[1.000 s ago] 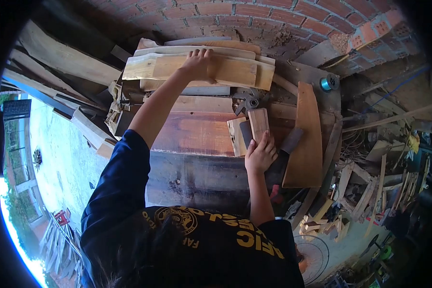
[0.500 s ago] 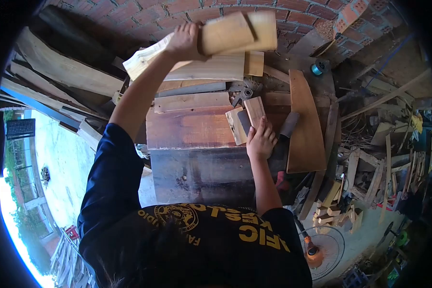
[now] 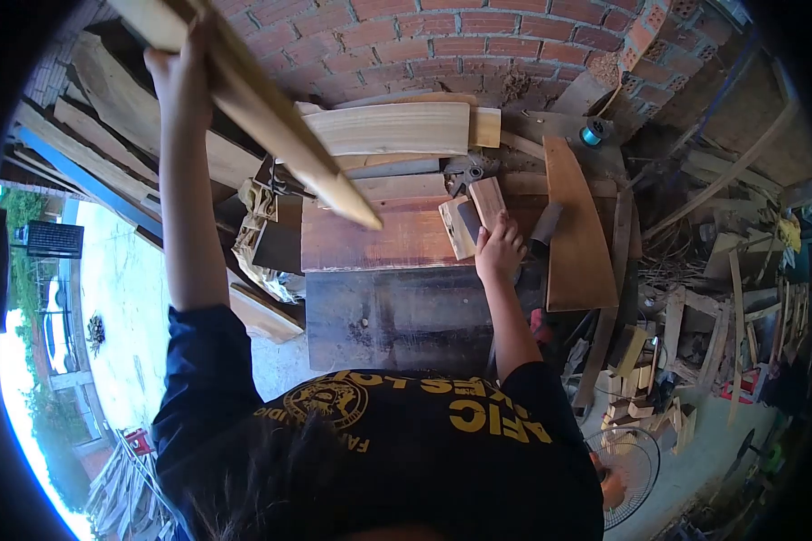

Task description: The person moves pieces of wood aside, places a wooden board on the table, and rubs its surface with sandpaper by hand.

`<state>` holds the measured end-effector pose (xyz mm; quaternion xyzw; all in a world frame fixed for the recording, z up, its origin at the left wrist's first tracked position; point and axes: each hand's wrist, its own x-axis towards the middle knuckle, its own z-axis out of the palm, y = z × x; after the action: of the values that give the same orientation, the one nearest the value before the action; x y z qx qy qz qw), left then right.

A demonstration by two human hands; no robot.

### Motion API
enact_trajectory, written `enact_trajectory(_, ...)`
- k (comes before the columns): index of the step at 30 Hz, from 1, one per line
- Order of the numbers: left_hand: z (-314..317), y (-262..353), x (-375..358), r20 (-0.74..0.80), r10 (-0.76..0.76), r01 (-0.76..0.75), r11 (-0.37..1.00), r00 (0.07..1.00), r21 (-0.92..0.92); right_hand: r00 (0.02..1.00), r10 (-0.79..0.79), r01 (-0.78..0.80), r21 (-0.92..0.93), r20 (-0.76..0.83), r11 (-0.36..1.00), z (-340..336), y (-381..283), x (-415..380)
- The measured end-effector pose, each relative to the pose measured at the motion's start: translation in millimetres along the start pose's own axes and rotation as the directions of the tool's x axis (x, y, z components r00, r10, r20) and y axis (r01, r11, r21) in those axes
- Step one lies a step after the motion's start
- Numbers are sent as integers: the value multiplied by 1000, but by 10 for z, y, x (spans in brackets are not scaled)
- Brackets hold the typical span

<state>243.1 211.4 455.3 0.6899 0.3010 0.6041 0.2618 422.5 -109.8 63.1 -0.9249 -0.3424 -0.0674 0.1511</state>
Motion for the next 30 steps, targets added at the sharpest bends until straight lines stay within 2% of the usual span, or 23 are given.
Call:
enact_trajectory(2,-263,99,-506,10,-99,100,992,995,-78,1000,20,-20,27,11,999,15,13,94)
enact_trajectory(4,-631,-88,-978,28,-245,243,969,969,51,981,-30,84,277,-193,957,85,28,328)
enact_trajectory(5,-797,-126,-1210,60,-227,224,973,972,58,955,-72,172,341,-287,924,53,-32,545)
enact_trajectory(6,-946,-178,-1409,66,-290,289,957,955,23,975,2,125,554,-224,823,178,-93,790)
enact_trajectory(8,-1259,-281,-1763,75,-280,273,958,957,87,990,91,50,862,-110,504,415,-343,1291)
enact_trajectory(9,-1377,-263,-1893,68,-223,204,956,972,212,994,105,-31,861,-26,507,565,-446,1547)
enact_trajectory(10,-1576,-409,-2080,7,-243,235,945,970,227,983,83,-175,725,161,666,559,-545,1807)
enact_trajectory(11,-1810,-478,-2199,55,-260,236,933,964,272,936,98,-276,533,338,800,509,-622,2030)
enact_trajectory(12,-1901,-471,-2348,-20,-286,286,945,958,159,938,100,-274,535,331,799,567,-711,2143)
enact_trajectory(14,-1916,-204,-2460,-67,-342,347,936,937,64,800,363,-522,255,478,814,783,-914,2324)
enact_trajectory(15,-2038,-214,-2536,-31,-328,329,944,944,28,735,385,-573,206,558,794,939,-934,2437)
enact_trajectory(16,-2108,-224,-2599,-42,-338,339,941,940,16,737,382,-570,209,558,795,984,-971,2477)
enact_trajectory(18,-2148,-130,-2656,-26,-350,351,934,936,68,790,461,-593,312,404,742,1093,-1049,2452)
enact_trajectory(19,-2134,-120,-2664,-31,-354,355,932,935,76,764,471,-635,385,440,670,1051,-1038,2472)
enact_trajectory(20,-2121,-112,-2675,-51,-345,348,936,937,50,767,398,-623,433,504,652,1094,-962,2538)
enact_trajectory(22,-2092,-115,-2666,-66,-343,346,938,937,35,760,286,-637,582,584,506,1103,-919,2598)
enact_trajectory(23,-2054,-137,-2627,-61,-344,347,937,937,34,759,194,-581,510,622,634,1051,-912,2631)
enact_trajectory(24,-2012,-163,-2584,-53,-345,347,937,937,30,751,200,-590,504,629,630,842,-1019,2548)
enact_trajectory(25,-1972,-216,-2539,-35,-340,341,939,940,46,792,248,-483,324,558,814,558,-1213,2388)
enact_trajectory(26,-1897,-239,-2485,-6,-352,351,934,936,65,837,272,-360,103,475,927,405,-1326,2305)
enact_trajectory(27,-1815,-293,-2433,22,-325,324,945,945,52,774,208,-296,51,598,954,475,-1337,2350)
enact_trajectory(28,-1722,-332,-2392,48,-299,297,954,953,41,771,219,-309,51,598,950,417,-1384,2301)
enact_trajectory(30,-1521,-318,-2388,55,-311,307,948,949,79,821,278,-285,-64,499,956,339,-1506,2139)
